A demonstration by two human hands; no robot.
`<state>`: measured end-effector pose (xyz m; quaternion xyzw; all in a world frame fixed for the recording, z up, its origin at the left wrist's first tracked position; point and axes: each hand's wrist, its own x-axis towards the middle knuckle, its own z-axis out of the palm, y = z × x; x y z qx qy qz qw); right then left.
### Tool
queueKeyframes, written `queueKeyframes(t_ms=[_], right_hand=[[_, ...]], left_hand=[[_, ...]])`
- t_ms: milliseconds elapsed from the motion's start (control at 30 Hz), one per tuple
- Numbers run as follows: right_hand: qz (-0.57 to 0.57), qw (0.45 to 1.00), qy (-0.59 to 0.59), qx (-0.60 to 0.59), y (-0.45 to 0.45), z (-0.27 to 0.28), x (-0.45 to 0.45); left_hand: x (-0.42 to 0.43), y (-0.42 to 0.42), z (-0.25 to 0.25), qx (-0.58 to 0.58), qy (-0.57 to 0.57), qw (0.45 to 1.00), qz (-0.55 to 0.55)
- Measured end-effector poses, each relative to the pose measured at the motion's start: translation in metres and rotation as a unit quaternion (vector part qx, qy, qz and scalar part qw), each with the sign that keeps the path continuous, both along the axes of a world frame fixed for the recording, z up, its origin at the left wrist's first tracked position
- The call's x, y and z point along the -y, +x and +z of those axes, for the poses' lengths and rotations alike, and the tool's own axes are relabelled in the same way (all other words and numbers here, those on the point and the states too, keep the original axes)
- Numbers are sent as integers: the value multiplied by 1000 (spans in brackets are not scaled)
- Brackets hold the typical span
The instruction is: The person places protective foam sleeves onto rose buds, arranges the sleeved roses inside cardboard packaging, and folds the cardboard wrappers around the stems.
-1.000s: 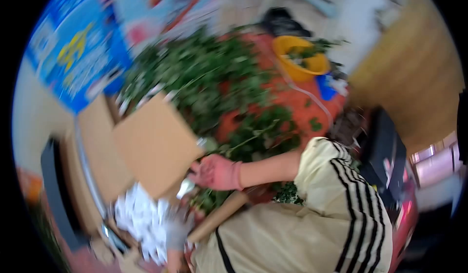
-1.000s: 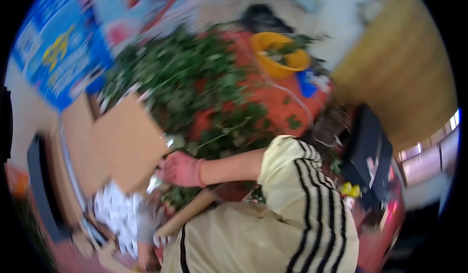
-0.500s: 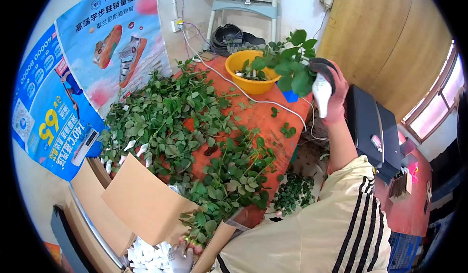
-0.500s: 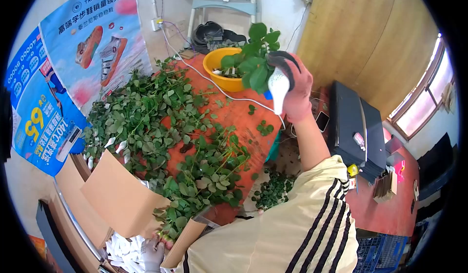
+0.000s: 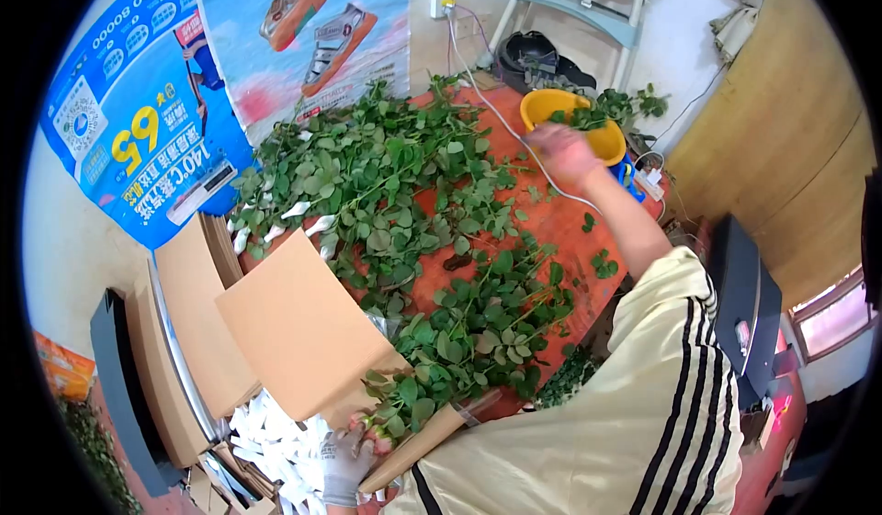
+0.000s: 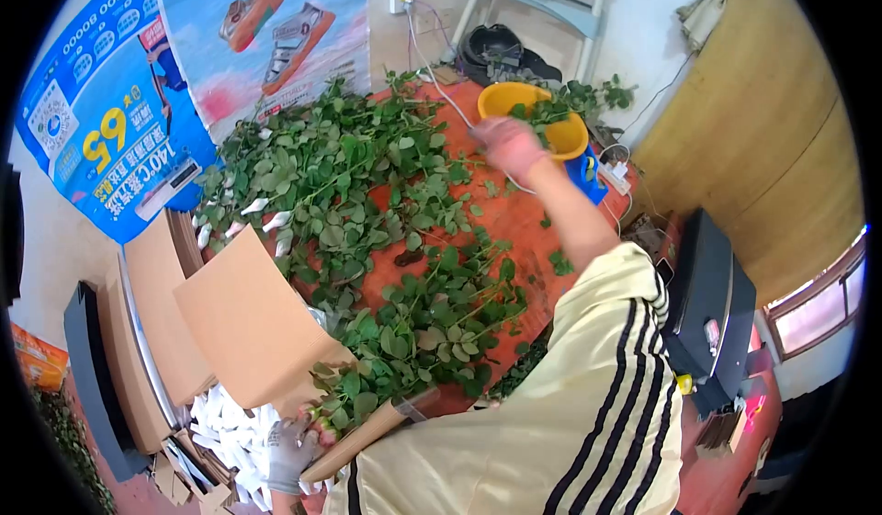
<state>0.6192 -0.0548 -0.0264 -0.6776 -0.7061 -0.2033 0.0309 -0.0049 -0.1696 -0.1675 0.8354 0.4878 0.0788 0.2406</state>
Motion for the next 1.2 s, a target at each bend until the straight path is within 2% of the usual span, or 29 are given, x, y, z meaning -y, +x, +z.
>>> queueKeyframes(t_ms=[67,100,167,200,300,333,400,467,533,567,700,767,800,867,1000,1200], right_hand=[[-58,981,-179,-48,-51,-21,-23],[-57,981,-178,-51,-53,-32,-37],[-114,958,-15,-261,-49,-63,-72],[-107,958,-12,-266,-47,-69,-87],[-190,905,109,-365,-30,-85,-138],[-185,903,113,-370,-28,-87,-151],[-263,884,54,-382,-24,-90,-172],[-273,896,57,-345,-34,-82,-180],[-328,886,-52,-324,-37,-87,-190],[-327,881,-97,-327,-37,-89,-192],[-343,873,-135,-319,-40,-126,-198],[-340,894,-57,-285,-50,-136,-191],[-341,894,-56,-285,-50,-129,-189],[-367,854,-90,-358,-51,-116,-183],[-363,840,-61,-398,-45,-114,-174],[-324,819,91,-465,-24,-106,-154]], left_hand=[[-3,3,10,11,-15,1000,-7],[-4,1,9,21,-21,999,-18],[-3,2,6,12,-39,999,-12],[-2,-1,4,3,-61,998,-9],[-1,-5,-3,32,-17,999,-39],[-1,-4,-2,36,-24,998,-39],[2,-1,3,35,-10,999,-39],[5,-2,4,88,1,996,-10],[3,-4,2,77,4,997,-13],[3,-4,-1,85,-13,996,6],[3,-4,-7,115,-50,992,28],[1,-1,-8,128,-51,990,29],[0,0,-8,139,-48,989,33],[-1,-3,-6,125,-62,990,32],[-2,-2,-3,136,-74,987,37],[-3,-5,-6,80,-47,996,6]])
